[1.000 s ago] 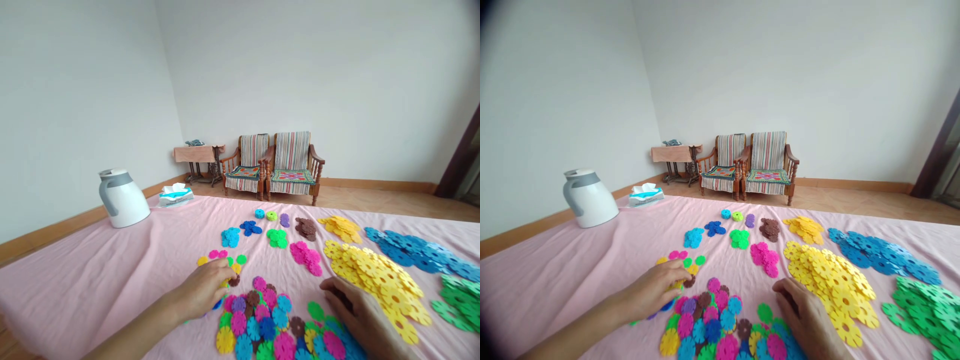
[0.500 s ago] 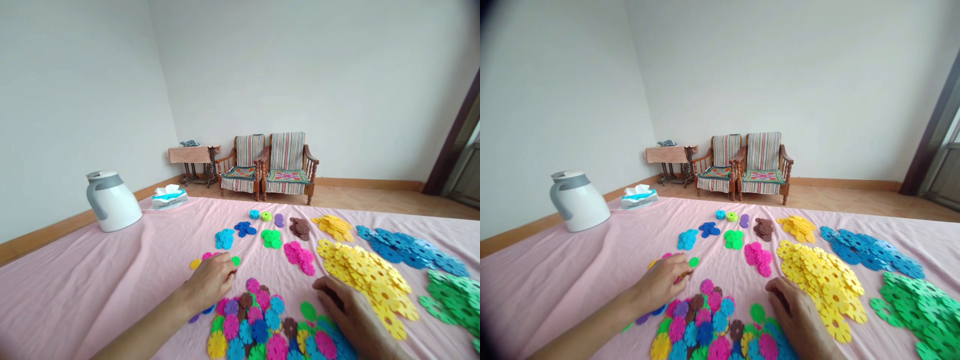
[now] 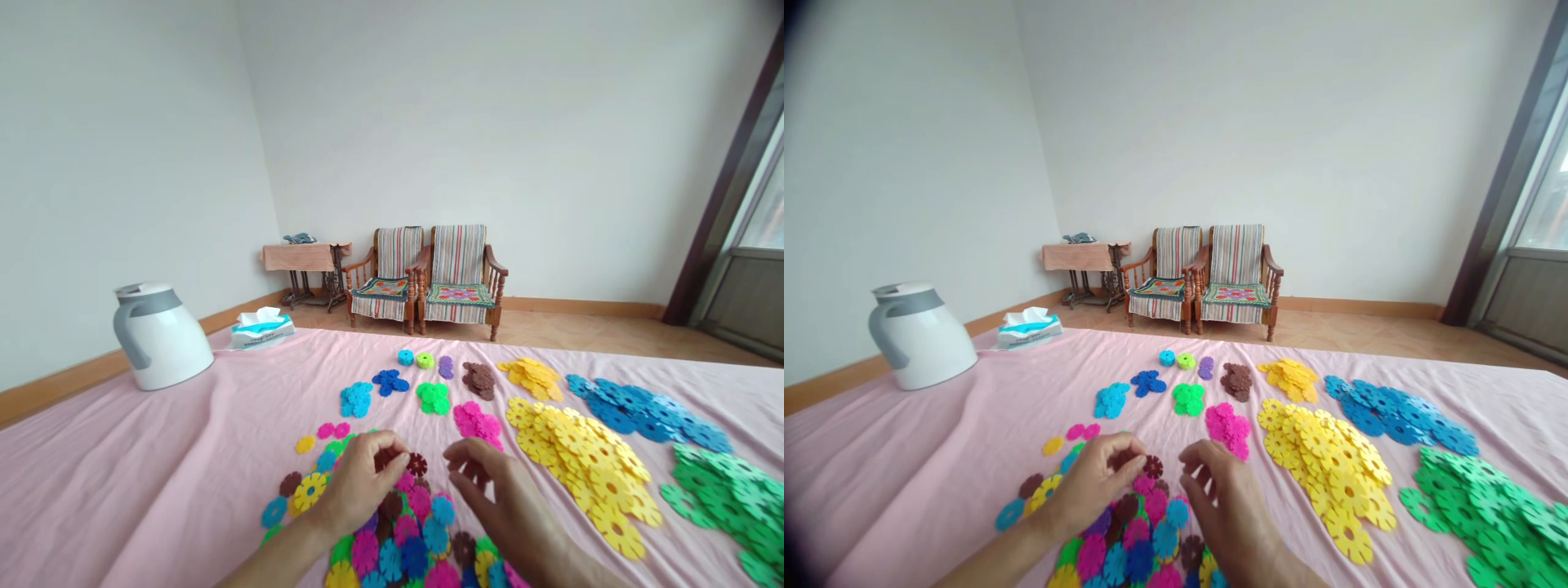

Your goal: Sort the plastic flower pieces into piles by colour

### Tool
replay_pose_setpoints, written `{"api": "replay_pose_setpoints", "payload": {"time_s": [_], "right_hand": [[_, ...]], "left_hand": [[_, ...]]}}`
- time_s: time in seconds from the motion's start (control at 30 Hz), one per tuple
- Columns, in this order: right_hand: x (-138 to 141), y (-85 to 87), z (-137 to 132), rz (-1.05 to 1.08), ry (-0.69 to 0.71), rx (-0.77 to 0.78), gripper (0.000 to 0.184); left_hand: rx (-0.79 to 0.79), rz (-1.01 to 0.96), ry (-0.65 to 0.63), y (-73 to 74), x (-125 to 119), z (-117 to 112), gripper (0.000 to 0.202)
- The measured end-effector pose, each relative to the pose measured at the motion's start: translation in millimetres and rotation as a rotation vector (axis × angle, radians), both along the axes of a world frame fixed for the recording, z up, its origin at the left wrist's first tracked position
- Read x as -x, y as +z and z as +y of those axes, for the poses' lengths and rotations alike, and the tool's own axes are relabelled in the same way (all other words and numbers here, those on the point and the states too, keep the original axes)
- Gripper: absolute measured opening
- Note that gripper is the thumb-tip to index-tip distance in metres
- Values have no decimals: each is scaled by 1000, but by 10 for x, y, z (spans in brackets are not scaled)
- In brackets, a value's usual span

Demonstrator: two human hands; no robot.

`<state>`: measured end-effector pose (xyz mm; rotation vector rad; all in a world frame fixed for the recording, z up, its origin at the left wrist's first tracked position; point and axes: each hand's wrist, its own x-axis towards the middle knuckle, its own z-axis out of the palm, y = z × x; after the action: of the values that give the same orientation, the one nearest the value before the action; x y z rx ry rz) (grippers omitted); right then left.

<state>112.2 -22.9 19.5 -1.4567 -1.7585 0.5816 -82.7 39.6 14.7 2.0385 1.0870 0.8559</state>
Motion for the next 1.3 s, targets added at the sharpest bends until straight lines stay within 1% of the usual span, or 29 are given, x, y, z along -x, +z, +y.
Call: {"api": "replay_pose_setpoints", "payload": {"time_s": [0.07, 0.13, 0.2, 0.23, 0.3, 0.33, 0.37, 0.5, 0.57, 0.67, 0.73, 0.8, 0.9, 0.97, 1.03, 1.1, 1.2, 1.3], "right_hand": [[216, 48, 42, 106, -7, 52, 7], [352, 5, 93, 194, 8, 79, 4], [365, -93, 163, 224, 27, 79, 6], [319, -146, 212, 193, 18, 68, 7], [133, -226, 343, 65, -42, 34, 7], [1, -247, 428, -32, -96, 11, 9], [-148, -253, 525, -79, -143, -3, 10], [-757, -189, 965, -188, -316, -5, 19], [-978, -159, 1171, -256, -399, 15, 20], [-1147, -172, 1414, -346, -476, 67, 18], [-1175, -212, 1525, -396, -504, 109, 17], [-1162, -259, 1593, -438, -534, 146, 22], [-1113, -311, 1624, -481, -570, 181, 25], [-1073, -316, 1607, -499, -571, 184, 25], [-1026, -293, 1567, -508, -554, 165, 22], [-959, -247, 1500, -508, -523, 126, 26], [-787, -168, 1307, -490, -406, 66, 32], [-522, -96, 951, -450, -170, 67, 25]], "left_hand": [[46, -33, -39, 31, -34, -55, 22], [85, -56, -75, 59, -58, -90, 22], [85, -74, -70, 70, -51, -82, 22], [68, -85, -44, 71, -28, -53, 22], [8, -121, 45, 65, 67, 56, 23], [-27, -144, 102, 61, 140, 136, 24], [-57, -167, 156, 54, 228, 227, 25], [-134, -240, 376, -3, 624, 613, 29], [-151, -255, 456, -54, 780, 752, 29], [-175, -239, 539, -124, 905, 848, 29], [-195, -213, 563, -151, 925, 853, 28], [-211, -191, 563, -160, 915, 840, 27], [-223, -168, 553, -157, 890, 823, 25], [-226, -158, 555, -151, 881, 817, 25], [-229, -148, 563, -145, 880, 813, 25], [-233, -140, 567, -139, 880, 809, 26], [-239, -133, 564, -138, 878, 804, 26], [-239, -124, 554, -149, 877, 807, 27]]}}
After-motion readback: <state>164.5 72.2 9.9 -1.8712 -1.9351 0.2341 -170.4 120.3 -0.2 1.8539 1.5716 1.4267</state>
